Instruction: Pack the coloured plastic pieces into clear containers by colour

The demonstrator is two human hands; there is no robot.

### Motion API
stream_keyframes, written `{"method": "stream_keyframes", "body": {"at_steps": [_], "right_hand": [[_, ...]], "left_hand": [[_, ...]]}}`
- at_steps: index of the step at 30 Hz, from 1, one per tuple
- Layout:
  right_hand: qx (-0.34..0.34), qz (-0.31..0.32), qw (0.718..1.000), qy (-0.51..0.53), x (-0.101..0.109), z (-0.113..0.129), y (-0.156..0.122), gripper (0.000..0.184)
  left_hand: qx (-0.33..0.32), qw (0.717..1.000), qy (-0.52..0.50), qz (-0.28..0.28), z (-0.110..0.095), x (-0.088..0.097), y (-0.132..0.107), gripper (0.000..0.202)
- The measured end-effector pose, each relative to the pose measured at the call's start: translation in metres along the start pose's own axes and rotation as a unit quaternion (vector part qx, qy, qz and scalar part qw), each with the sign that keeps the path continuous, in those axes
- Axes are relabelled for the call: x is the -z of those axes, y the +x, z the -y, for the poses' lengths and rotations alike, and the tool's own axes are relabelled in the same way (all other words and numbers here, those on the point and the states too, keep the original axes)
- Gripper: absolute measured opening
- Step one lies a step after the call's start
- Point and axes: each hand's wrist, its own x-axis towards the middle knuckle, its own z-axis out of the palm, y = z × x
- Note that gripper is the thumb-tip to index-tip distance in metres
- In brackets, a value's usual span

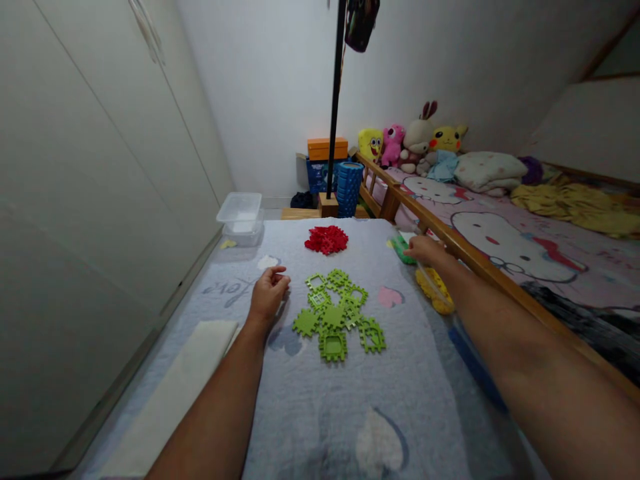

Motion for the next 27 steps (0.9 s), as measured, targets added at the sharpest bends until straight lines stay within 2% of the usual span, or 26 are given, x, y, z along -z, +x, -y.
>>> {"method": "stream_keyframes", "body": {"at_steps": [3,12,23,27], "right_hand": [[-0.019,0.018,1.0,-0.016,-0.002,-0.002,-0.001,0.027],[-0.012,0.017,1.0,-0.002,0.0,-0.016,-0.003,0.021],[-0.011,0.01,1.0,0.0,-0.002,-0.017,-0.005,0.019],[-0.016,0.006,1.0,-0.004,0.003,-0.006,-0.007,0.025]], "left_hand": [[0.0,1.0,0.001,0.001,-0.001,0.0,0.0,0.044],[0.003,1.0,-0.005,-0.002,-0.001,0.0,-0.001,0.044],[-0.001,1.0,-0.004,-0.004,0.0,-0.001,0.0,0.044],[0.0,1.0,0.001,-0.004,-0.001,-0.001,-0.001,0.043]]}}
